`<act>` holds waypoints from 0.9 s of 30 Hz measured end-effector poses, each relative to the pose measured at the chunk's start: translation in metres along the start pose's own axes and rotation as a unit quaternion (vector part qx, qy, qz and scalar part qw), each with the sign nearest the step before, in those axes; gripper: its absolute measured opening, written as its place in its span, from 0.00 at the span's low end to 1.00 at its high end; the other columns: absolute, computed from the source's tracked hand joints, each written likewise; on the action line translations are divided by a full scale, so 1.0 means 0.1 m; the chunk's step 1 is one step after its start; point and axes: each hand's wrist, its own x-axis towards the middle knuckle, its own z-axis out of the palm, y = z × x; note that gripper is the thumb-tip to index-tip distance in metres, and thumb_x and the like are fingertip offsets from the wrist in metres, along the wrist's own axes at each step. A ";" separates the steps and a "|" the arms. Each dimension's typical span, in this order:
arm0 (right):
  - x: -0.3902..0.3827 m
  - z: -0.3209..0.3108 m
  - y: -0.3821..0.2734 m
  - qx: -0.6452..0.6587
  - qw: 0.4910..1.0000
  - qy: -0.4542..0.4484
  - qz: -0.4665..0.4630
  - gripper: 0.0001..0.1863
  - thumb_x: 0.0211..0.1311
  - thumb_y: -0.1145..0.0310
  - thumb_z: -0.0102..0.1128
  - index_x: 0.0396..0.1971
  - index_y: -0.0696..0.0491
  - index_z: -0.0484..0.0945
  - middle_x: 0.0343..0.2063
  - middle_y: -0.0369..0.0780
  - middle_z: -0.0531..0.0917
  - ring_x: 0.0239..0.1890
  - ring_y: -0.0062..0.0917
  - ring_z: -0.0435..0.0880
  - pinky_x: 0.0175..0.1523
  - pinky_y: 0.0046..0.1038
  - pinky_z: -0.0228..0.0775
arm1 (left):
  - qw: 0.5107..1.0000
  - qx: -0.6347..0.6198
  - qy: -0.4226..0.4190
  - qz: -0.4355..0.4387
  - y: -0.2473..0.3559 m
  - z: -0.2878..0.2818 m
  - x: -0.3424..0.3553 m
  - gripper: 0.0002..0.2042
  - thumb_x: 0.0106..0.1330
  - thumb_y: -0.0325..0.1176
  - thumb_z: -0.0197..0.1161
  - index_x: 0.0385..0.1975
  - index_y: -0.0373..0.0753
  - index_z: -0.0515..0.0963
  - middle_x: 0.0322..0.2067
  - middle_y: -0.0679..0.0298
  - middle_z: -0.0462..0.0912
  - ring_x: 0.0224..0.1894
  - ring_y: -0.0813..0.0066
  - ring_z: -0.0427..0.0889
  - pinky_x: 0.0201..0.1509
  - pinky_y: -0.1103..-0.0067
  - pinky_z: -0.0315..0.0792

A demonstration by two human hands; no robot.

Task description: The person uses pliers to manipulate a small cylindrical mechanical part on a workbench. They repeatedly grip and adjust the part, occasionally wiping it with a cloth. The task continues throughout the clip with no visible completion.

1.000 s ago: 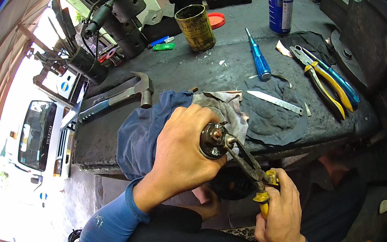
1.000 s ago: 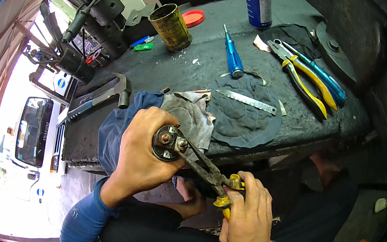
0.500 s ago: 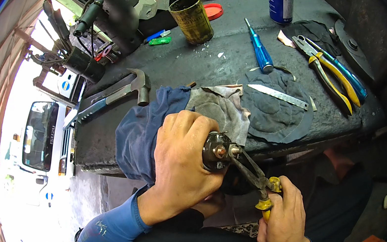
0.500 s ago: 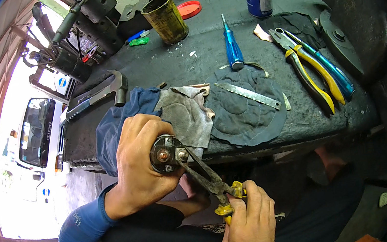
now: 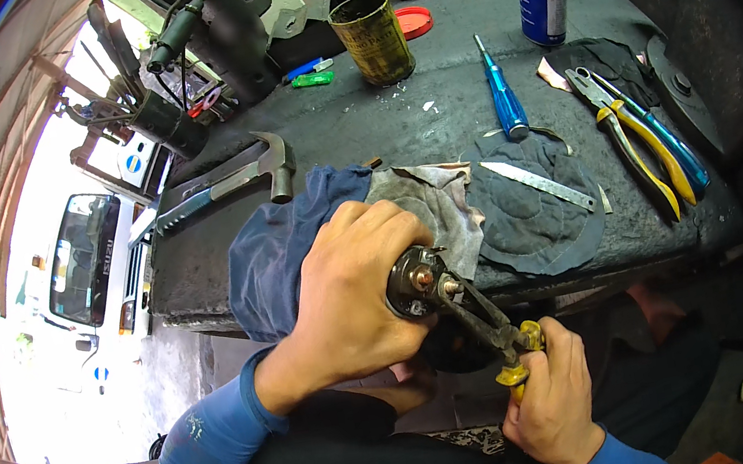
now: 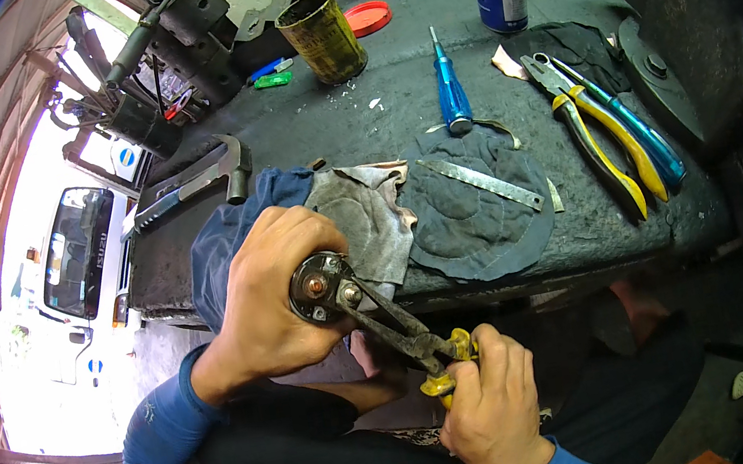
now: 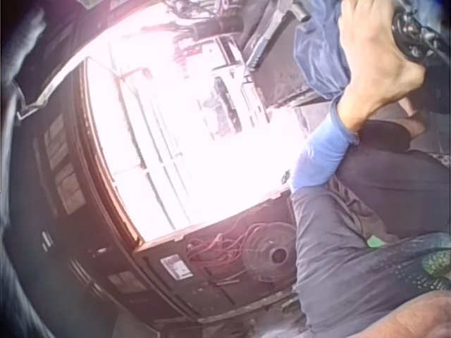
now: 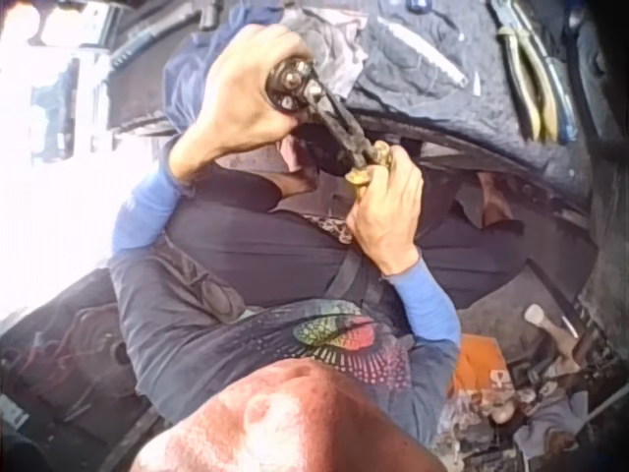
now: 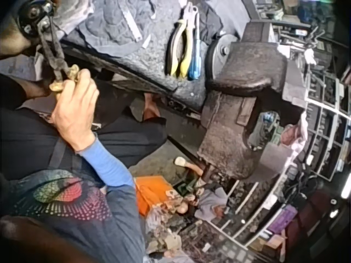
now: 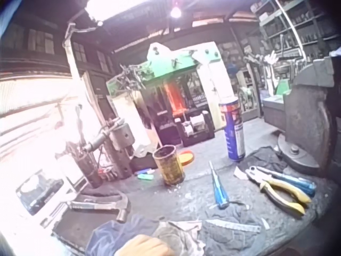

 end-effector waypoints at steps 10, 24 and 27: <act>0.16 -0.09 0.37 -0.140 0.985 0.052 -0.092 0.11 0.59 0.74 0.66 0.39 0.61 0.78 0.56 0.56 0.77 0.53 0.53 0.79 0.54 0.53 0.74 | 0.971 -0.090 -0.191 0.109 -0.30 -0.21 0.37 0.18 0.49 0.35 0.76 0.41 0.41 0.82 0.39 0.58 0.84 0.47 0.49 0.81 0.51 0.61 0.76; -0.11 -0.14 -0.39 0.095 0.991 0.022 0.094 0.29 0.53 0.80 0.65 0.59 0.61 0.77 0.66 0.61 0.74 0.68 0.62 0.75 0.73 0.54 0.66 | 0.998 0.022 0.021 -0.046 0.09 0.02 -0.07 0.22 0.45 0.31 0.79 0.43 0.42 0.82 0.40 0.59 0.81 0.46 0.51 0.78 0.51 0.62 0.72; -0.12 -0.16 -0.40 0.082 0.992 0.025 0.095 0.30 0.53 0.79 0.66 0.60 0.61 0.76 0.68 0.61 0.73 0.67 0.62 0.75 0.73 0.54 0.66 | 0.998 0.036 0.024 -0.048 0.12 0.04 -0.08 0.22 0.45 0.31 0.79 0.42 0.42 0.82 0.41 0.60 0.80 0.46 0.52 0.78 0.51 0.63 0.71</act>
